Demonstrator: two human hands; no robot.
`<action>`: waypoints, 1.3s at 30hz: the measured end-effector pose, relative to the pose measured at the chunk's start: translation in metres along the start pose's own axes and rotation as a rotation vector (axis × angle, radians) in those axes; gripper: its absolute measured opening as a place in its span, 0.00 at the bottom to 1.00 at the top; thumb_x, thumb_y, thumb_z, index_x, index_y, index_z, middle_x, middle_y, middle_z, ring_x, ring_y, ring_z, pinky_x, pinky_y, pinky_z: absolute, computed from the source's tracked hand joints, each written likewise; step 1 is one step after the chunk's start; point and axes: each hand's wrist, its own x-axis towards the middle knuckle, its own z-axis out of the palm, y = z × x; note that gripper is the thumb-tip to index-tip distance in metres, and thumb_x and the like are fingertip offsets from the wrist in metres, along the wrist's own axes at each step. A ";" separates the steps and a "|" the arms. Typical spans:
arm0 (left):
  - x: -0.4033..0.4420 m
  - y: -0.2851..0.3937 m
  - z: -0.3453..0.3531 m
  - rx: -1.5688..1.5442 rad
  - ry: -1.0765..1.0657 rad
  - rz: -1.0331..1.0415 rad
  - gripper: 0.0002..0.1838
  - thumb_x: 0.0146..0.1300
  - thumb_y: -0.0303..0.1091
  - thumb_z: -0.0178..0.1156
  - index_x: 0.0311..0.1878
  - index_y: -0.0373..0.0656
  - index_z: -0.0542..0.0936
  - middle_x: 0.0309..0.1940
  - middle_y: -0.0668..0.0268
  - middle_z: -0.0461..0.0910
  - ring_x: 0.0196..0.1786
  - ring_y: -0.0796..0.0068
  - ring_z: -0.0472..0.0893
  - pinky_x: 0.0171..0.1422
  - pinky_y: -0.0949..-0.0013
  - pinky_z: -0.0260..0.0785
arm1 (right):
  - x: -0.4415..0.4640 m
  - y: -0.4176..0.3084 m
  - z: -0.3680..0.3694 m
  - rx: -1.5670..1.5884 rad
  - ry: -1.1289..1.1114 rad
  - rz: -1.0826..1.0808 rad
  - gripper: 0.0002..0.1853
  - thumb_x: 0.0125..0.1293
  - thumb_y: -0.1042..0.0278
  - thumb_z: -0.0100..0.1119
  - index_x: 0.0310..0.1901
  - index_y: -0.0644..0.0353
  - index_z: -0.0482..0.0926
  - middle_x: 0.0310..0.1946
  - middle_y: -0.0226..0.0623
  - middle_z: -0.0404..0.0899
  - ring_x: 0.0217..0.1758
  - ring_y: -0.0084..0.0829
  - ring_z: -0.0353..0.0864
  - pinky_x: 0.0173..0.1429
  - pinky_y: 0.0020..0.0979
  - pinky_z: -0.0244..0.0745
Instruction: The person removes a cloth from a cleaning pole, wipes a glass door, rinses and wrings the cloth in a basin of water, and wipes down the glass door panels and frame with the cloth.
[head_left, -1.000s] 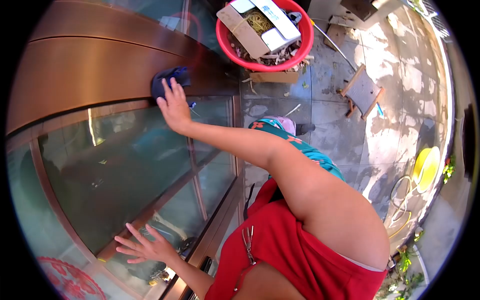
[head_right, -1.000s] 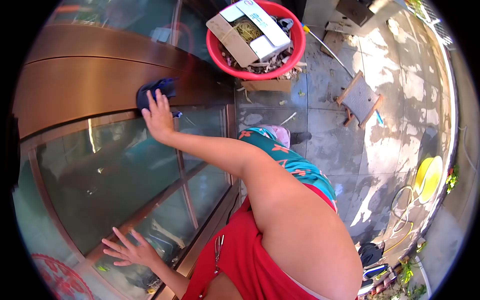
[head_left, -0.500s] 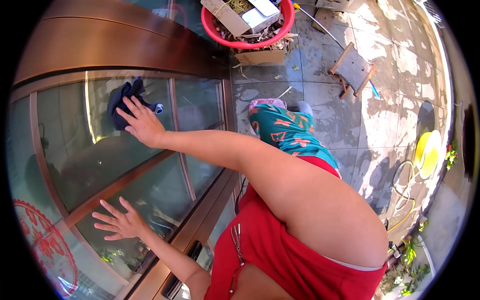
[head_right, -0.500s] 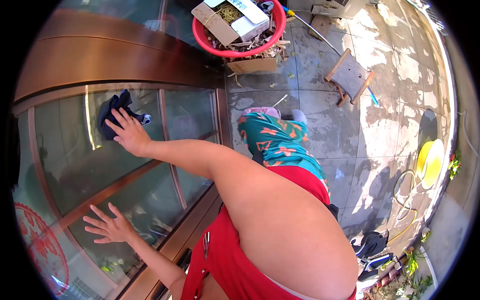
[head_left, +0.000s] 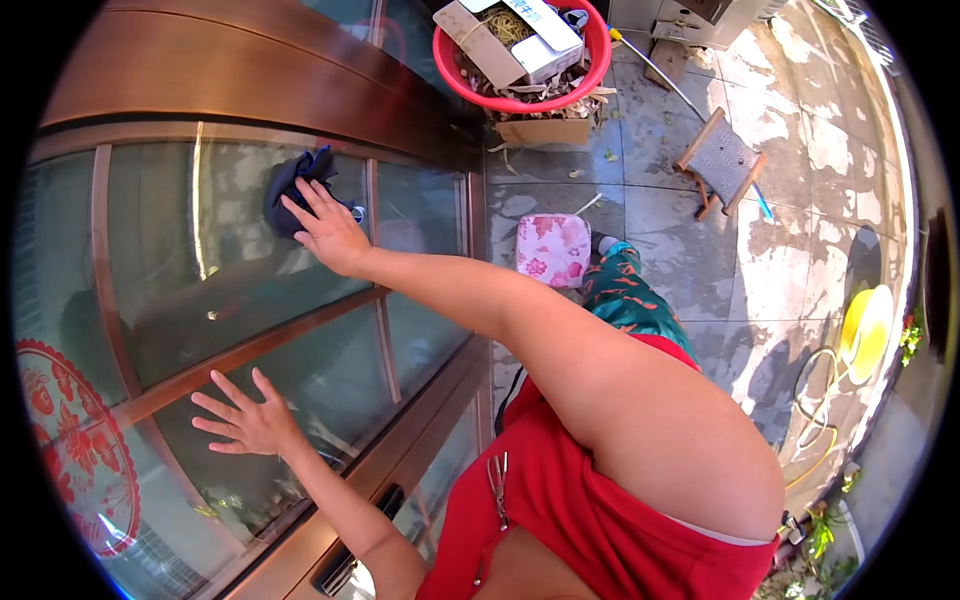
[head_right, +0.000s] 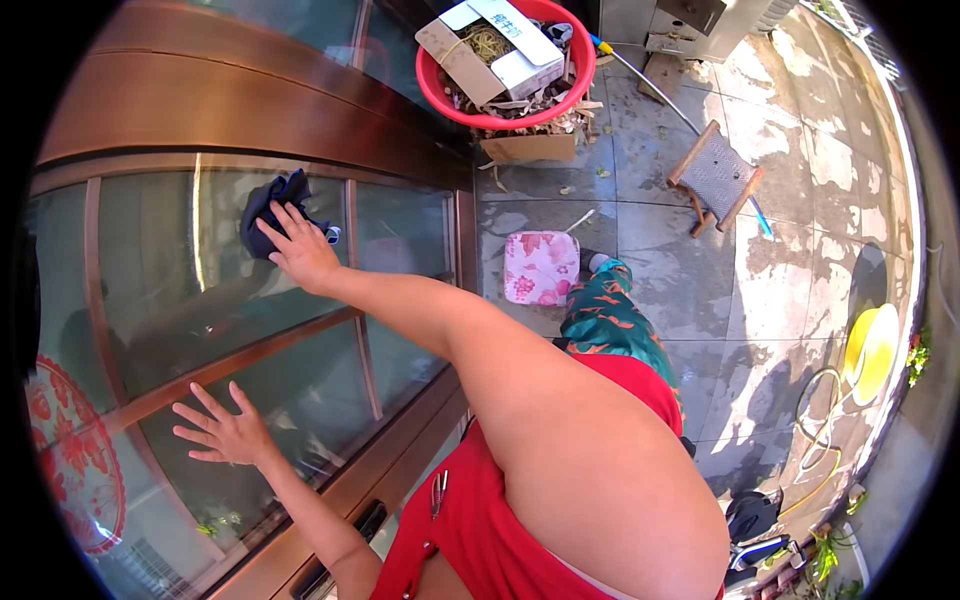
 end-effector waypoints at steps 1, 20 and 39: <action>0.000 0.000 -0.001 0.000 0.002 0.005 0.35 0.66 0.71 0.47 0.75 0.74 0.63 0.79 0.71 0.53 0.80 0.58 0.53 0.81 0.44 0.28 | -0.001 -0.001 -0.001 0.004 -0.006 0.013 0.35 0.68 0.63 0.59 0.75 0.42 0.58 0.79 0.42 0.46 0.80 0.50 0.47 0.74 0.49 0.57; 0.014 0.014 -0.022 -0.089 0.008 0.052 0.31 0.69 0.62 0.53 0.72 0.66 0.69 0.79 0.65 0.55 0.80 0.53 0.53 0.80 0.44 0.36 | 0.076 0.071 -0.054 0.370 0.219 0.251 0.25 0.75 0.58 0.46 0.71 0.48 0.66 0.71 0.48 0.64 0.73 0.46 0.63 0.73 0.40 0.60; 0.192 0.125 0.024 0.249 0.034 0.109 0.41 0.73 0.67 0.33 0.80 0.51 0.52 0.79 0.45 0.45 0.80 0.40 0.47 0.77 0.37 0.42 | 0.284 0.237 -0.087 0.153 0.361 -0.052 0.26 0.49 0.68 0.67 0.53 0.48 0.75 0.53 0.37 0.70 0.63 0.48 0.67 0.67 0.52 0.60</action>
